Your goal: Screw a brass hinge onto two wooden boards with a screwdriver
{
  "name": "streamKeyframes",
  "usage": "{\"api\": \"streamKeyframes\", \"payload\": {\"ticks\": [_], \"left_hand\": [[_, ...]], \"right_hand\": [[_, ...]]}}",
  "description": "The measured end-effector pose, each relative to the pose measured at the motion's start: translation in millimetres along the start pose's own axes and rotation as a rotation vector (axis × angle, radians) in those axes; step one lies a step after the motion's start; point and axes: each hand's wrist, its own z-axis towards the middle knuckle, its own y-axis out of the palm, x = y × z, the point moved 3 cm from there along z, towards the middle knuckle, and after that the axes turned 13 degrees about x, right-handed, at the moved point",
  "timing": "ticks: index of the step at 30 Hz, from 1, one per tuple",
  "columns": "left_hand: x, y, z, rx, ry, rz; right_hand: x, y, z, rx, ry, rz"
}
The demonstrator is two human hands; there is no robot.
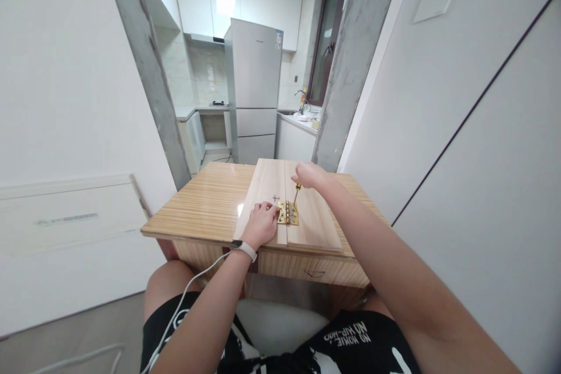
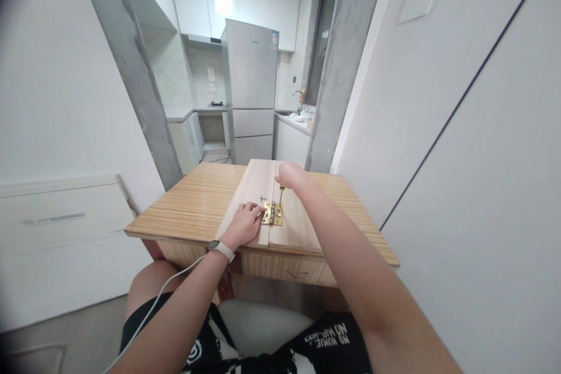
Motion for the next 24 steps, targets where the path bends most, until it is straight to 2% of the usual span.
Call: {"api": "streamKeyframes", "payload": {"ticks": [4, 8, 10, 12, 14, 16, 24], "left_hand": [[-0.5, 0.6, 0.2, 0.0, -0.006, -0.006], [-0.8, 0.6, 0.0, 0.002, -0.005, -0.01], [-0.9, 0.6, -0.2, -0.002, -0.004, -0.007], [-0.8, 0.6, -0.3, -0.004, -0.004, -0.004], [-0.5, 0.8, -0.2, -0.004, -0.004, -0.006], [-0.2, 1.0, 0.1, -0.007, -0.008, -0.006], [-0.1, 0.8, 0.1, -0.019, -0.015, 0.004]], "right_hand": [[1.4, -7.5, -4.0, -0.051, -0.131, -0.015], [4.3, -10.3, -7.7, -0.069, -0.174, 0.003], [4.6, -10.0, -8.2, -0.05, -0.141, 0.005], [4.8, -9.4, -8.1, -0.038, -0.047, 0.02], [4.0, -8.8, -8.0, -0.055, 0.05, 0.046], [1.7, -8.9, -7.9, -0.085, 0.084, 0.046], [-2.8, -9.5, -2.2, -0.082, -0.135, -0.091]]}}
